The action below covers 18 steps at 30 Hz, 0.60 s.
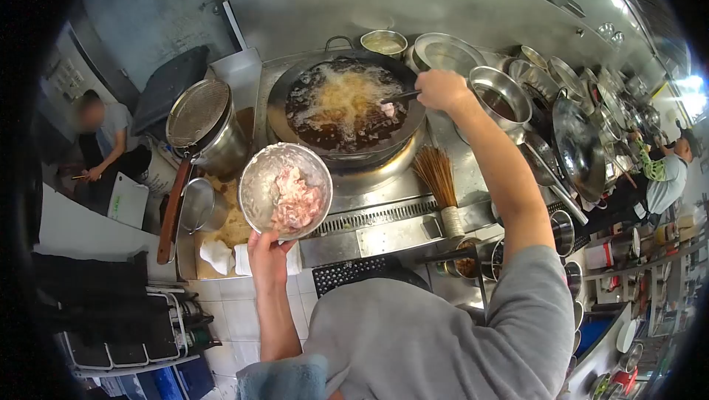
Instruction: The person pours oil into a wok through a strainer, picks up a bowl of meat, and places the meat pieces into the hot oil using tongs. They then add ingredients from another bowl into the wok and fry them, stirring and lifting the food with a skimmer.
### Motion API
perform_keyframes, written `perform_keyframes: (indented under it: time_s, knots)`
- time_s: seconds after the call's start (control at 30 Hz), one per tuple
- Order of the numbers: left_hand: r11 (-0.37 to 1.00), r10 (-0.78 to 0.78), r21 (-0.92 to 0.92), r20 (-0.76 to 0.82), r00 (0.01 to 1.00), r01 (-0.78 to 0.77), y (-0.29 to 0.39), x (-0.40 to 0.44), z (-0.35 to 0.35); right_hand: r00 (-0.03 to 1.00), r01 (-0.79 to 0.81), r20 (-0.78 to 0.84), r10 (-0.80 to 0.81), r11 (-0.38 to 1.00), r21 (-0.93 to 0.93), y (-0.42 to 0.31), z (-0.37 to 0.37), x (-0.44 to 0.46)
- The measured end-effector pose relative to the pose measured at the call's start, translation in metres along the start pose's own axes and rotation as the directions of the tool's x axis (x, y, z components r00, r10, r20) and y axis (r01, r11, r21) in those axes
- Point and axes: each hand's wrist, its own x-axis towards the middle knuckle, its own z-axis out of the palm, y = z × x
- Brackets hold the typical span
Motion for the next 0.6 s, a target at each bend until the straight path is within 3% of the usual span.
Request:
perform_keyframes:
  time_s: [0.13, 0.23, 0.3, 0.37, 0.43, 0.53, 0.6]
  knots:
    - [1.0, -0.002, 0.0, -0.011, 1.0, 0.002, 0.006, -0.008, 0.0, 0.987, -0.099, 0.127, 0.098, 0.995, 0.002, 0.019, 0.018, 0.009]
    - [1.0, 0.002, 0.017, -0.019, 1.0, -0.001, 0.005, -0.009, -0.006, 0.994, -0.111, 0.005, 0.111, 0.989, 0.093, 0.018, -0.018, -0.011]
    - [1.0, 0.01, 0.026, -0.001, 1.0, -0.01, 0.003, -0.009, -0.005, 0.983, -0.061, -0.161, 0.089, 0.983, 0.172, 0.007, -0.06, -0.04]
    - [0.999, 0.025, 0.041, 0.009, 1.0, -0.025, 0.006, -0.01, -0.005, 0.983, 0.078, -0.183, -0.031, 0.964, 0.255, -0.009, -0.1, -0.064]
    - [0.998, 0.031, 0.059, 0.037, 0.999, -0.033, 0.008, -0.011, -0.001, 0.939, 0.317, -0.216, -0.268, 0.918, 0.239, -0.036, -0.128, -0.091]
    - [0.984, 0.118, 0.118, 0.097, 0.988, -0.13, -0.009, -0.003, -0.009, 0.812, 0.55, -0.23, -0.537, 0.835, -0.009, -0.088, -0.128, -0.124]
    - [0.98, 0.135, 0.125, 0.146, 0.98, -0.154, -0.012, -0.002, -0.005, 0.788, 0.585, -0.084, -0.61, 0.784, -0.208, -0.116, -0.113, -0.119]
